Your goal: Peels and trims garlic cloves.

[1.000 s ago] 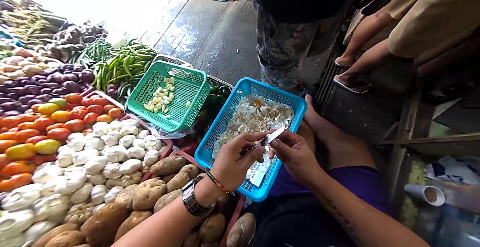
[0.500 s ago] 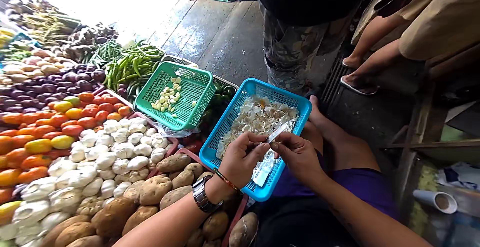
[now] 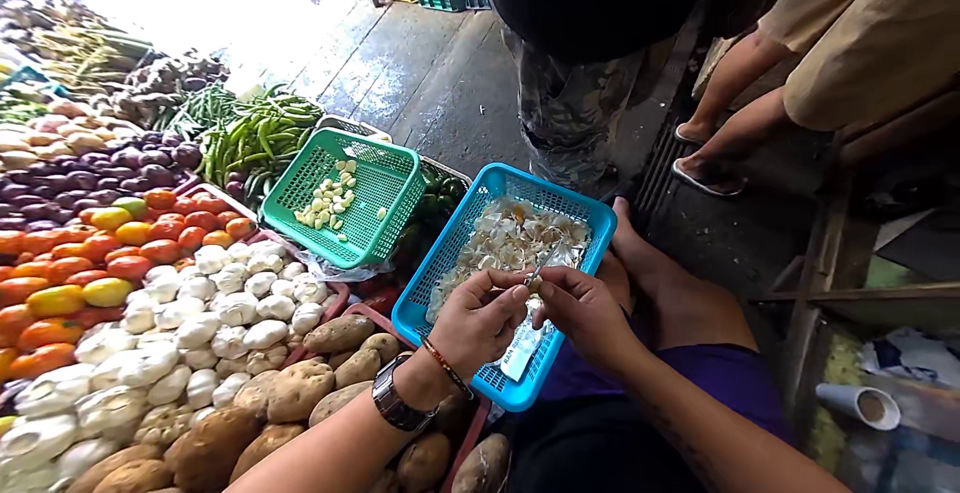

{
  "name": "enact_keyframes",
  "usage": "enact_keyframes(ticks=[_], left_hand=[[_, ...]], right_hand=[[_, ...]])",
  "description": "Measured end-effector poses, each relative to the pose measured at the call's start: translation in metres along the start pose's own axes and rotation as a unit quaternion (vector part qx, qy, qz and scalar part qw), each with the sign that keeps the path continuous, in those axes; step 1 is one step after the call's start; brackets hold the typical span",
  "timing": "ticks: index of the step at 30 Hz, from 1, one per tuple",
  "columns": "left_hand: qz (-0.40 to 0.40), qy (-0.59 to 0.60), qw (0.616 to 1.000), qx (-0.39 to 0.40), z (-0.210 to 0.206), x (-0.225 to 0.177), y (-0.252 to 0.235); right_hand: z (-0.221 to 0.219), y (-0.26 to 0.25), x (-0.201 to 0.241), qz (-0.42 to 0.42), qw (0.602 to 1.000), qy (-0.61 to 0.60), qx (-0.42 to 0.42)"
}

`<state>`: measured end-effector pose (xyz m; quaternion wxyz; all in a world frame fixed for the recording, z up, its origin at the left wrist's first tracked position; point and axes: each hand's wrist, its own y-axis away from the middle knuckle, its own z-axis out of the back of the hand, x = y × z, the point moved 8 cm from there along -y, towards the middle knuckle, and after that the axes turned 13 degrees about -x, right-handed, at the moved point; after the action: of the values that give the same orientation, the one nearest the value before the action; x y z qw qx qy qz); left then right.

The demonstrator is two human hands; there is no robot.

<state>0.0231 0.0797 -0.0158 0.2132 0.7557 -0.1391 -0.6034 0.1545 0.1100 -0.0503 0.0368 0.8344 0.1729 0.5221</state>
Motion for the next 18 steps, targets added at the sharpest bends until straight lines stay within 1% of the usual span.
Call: enact_keyframes(ticks=[2,6,8,12,13,15,18], left_hand=[[0.006,0.021,0.999,-0.028,0.005,-0.005,-0.001],[0.013,0.072,0.988,-0.137,0.029,-0.009,-0.012],[0.013,0.071,0.985,-0.157,0.034,-0.009,-0.014],[-0.016,0.019,0.994,-0.106,0.022,-0.009,-0.009],[-0.021,0.006,0.995,-0.100,0.019,-0.009,-0.008],[-0.014,-0.005,0.997,-0.080,0.017,-0.007,-0.007],[0.021,0.013,0.999,-0.036,0.013,-0.005,-0.004]], right_hand=[[0.000,-0.001,0.000,-0.002,0.999,0.000,-0.033],[0.001,-0.001,0.001,0.003,0.998,-0.023,-0.063],[0.003,-0.003,-0.004,-0.016,0.996,-0.042,-0.077],[-0.006,-0.008,-0.021,-0.123,0.990,-0.072,-0.022],[-0.008,-0.009,-0.021,-0.127,0.989,-0.079,-0.003],[-0.011,-0.013,-0.017,-0.097,0.993,-0.059,0.015],[-0.008,-0.016,-0.016,-0.059,0.998,0.006,0.023]])
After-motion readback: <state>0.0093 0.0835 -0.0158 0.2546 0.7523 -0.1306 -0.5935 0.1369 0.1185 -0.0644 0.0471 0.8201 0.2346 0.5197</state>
